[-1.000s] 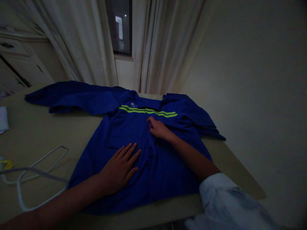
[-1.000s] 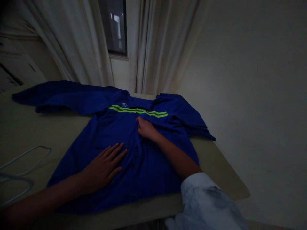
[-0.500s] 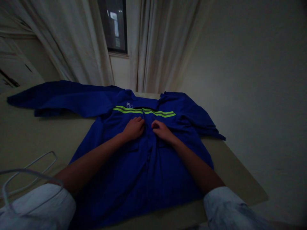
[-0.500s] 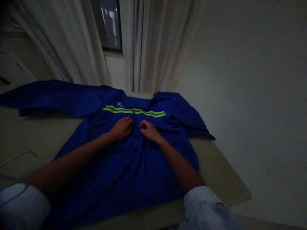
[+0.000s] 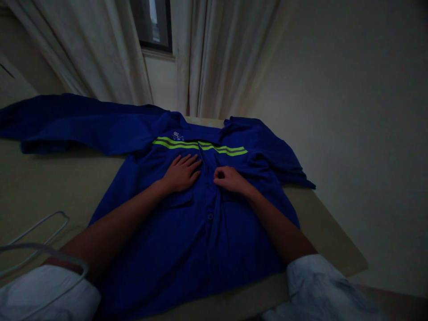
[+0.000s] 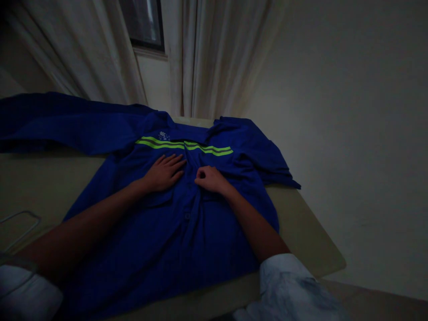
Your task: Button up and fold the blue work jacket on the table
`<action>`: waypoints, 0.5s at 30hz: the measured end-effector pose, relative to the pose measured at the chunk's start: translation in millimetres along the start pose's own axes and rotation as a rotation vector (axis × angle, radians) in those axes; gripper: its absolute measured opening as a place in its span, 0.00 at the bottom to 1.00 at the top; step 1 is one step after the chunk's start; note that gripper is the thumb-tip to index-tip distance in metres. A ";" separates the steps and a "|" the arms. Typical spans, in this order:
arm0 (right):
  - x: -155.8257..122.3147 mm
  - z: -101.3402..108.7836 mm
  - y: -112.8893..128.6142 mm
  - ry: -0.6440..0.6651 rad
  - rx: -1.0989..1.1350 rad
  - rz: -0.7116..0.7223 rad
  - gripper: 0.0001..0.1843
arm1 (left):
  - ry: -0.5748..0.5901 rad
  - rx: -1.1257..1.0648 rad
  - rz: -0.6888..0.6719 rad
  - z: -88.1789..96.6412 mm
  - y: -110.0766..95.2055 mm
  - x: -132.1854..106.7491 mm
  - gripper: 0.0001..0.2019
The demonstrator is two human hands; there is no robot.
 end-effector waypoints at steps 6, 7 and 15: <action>-0.4 -7.9 -5.2 -0.066 0.069 0.069 0.15 | 0.016 0.032 0.107 3.3 11.0 3.1 0.32; -0.5 -9.2 -4.9 -0.134 0.103 0.077 0.22 | 0.009 0.015 0.100 3.8 11.3 3.6 0.32; -6.6 -37.7 8.5 0.023 -0.146 0.344 0.37 | -0.084 -0.341 0.109 36.9 41.4 4.4 0.27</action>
Point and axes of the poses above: each hand's wrist, its own x-axis towards the middle knuckle, its own z-axis out of the back of the hand, y = z × x, the point moved 3 cm from there along x, towards the middle knuckle, and after that the axes turned 4 degrees about x, right-handed, at the moved point
